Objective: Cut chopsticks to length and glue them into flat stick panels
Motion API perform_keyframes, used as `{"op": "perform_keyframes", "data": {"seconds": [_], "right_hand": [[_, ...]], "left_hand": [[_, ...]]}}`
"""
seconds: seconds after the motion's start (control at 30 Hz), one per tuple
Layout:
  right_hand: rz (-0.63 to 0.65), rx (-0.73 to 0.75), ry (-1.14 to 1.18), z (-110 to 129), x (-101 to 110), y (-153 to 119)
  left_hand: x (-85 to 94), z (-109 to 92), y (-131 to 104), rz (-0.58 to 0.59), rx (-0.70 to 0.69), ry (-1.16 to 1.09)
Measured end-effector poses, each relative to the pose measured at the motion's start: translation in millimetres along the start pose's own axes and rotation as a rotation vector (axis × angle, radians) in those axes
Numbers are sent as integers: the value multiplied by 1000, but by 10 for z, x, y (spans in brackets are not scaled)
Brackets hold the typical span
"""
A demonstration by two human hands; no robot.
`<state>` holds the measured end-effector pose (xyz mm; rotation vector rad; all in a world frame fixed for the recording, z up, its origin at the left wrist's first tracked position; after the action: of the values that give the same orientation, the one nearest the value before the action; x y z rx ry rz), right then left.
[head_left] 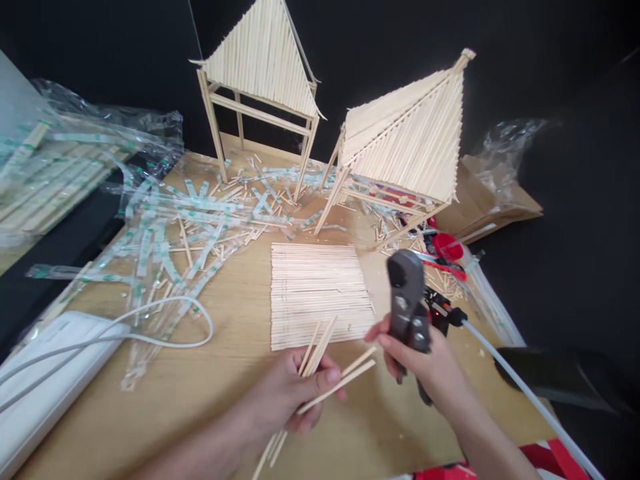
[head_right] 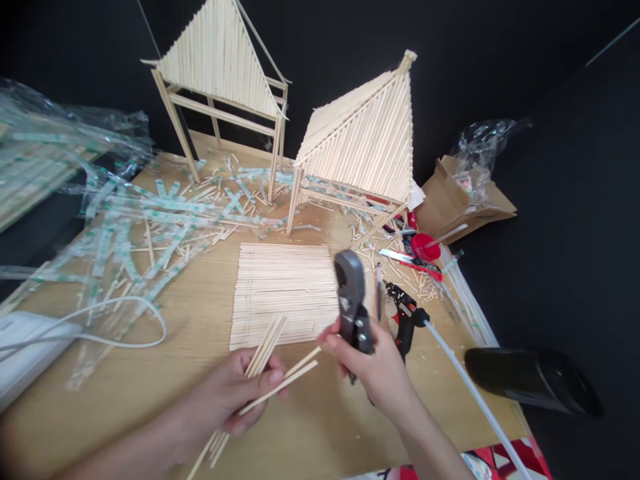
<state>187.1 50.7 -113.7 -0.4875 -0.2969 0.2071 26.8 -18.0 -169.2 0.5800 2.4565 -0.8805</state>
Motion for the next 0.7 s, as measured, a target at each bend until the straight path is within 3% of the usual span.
{"op": "perform_keyframes", "data": {"seconds": [0.13,0.23,0.43,0.7], "right_hand": [[201,23,172,38,-339,225],[241,31,272,58,-447,252],[144,87,175,110,-330,193],[8,144,69,123,-180,141]], "left_hand": [[-83,38,-11,130,-5,-66],[-100,69,-14,162,7,-54],[-56,34,22,50,-25,-23],[23,-80,43,-109,-263,197]]}}
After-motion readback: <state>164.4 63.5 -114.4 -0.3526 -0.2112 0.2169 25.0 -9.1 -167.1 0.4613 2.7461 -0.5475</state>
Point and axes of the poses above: each hand's wrist, its own y-axis towards the middle knuckle, its own x-axis out of the back of the hand, z = x × y, the point moved 7 cm from there along y, towards the middle knuckle, and after that the axes turned 5 degrees about -x, right-handed, at the moved point
